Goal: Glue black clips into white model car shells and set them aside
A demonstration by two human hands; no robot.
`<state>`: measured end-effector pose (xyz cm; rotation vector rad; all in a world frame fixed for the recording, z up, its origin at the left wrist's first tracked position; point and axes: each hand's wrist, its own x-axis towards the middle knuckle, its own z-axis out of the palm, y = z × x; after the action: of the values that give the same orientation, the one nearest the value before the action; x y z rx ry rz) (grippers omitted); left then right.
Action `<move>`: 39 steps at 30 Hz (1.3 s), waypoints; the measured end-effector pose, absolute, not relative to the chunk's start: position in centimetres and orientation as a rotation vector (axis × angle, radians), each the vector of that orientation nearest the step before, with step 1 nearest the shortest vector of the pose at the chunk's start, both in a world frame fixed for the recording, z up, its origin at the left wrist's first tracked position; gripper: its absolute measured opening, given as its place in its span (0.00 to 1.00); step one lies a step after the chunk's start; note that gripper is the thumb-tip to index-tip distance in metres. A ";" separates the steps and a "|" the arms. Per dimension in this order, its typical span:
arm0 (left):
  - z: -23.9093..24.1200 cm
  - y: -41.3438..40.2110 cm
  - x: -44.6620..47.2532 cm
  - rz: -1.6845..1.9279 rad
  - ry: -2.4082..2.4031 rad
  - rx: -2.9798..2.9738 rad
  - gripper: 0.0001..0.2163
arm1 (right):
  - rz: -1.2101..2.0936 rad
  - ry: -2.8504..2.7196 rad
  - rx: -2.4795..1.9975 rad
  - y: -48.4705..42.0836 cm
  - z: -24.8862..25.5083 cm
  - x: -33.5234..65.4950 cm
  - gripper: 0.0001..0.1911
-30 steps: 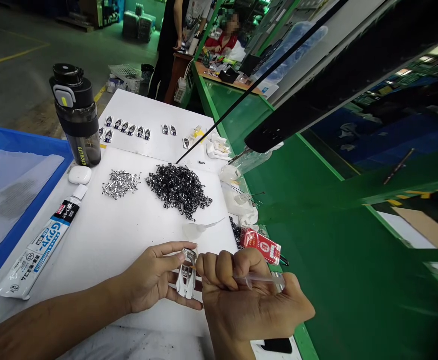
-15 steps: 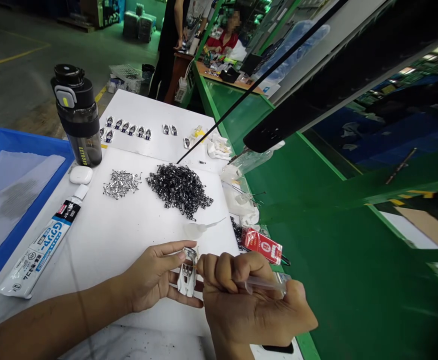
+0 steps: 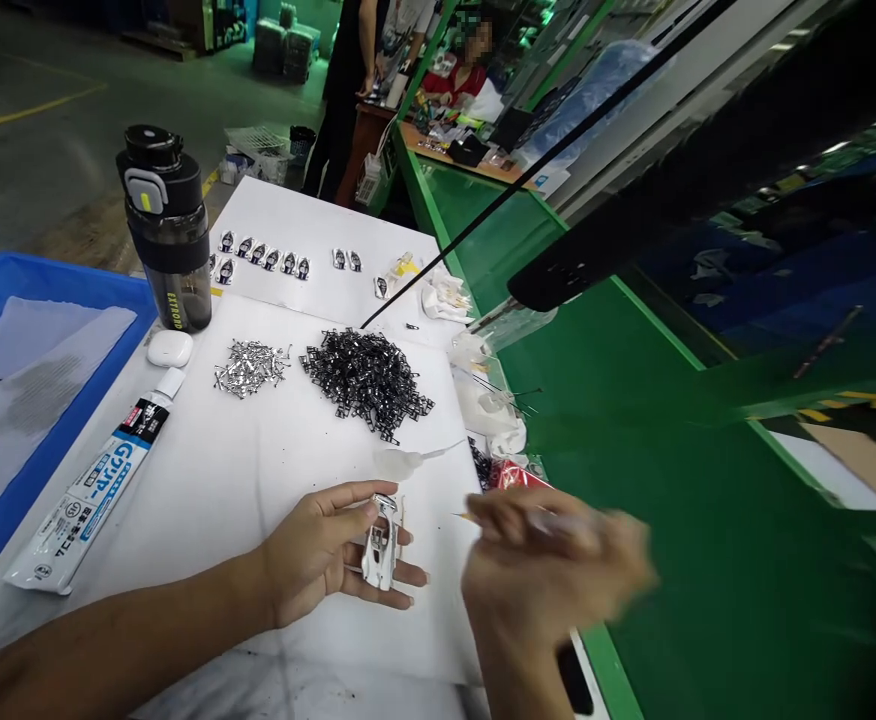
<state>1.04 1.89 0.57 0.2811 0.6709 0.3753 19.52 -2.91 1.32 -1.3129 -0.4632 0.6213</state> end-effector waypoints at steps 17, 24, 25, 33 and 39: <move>0.7 1.9 1.1 0.386 0.716 0.265 0.15 | 1.204 -0.431 -0.958 -3.4 4.3 15.6 0.26; 0.6 1.9 1.1 0.391 0.706 0.261 0.16 | 1.238 -0.400 -0.965 -3.5 4.3 15.8 0.26; 0.5 1.9 1.1 0.391 0.701 0.260 0.17 | 1.240 -0.398 -0.969 -3.6 4.2 15.9 0.26; 0.5 1.8 0.9 0.388 0.697 0.278 0.18 | 1.244 -0.381 -0.984 -3.8 3.2 16.2 0.26; 0.4 1.8 0.9 0.393 0.686 0.276 0.19 | 1.248 -0.381 -0.966 -3.7 3.8 15.9 0.25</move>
<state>0.90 1.82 0.43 0.2760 0.6863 0.3927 15.90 -3.71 3.76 -0.9658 -0.3812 1.2484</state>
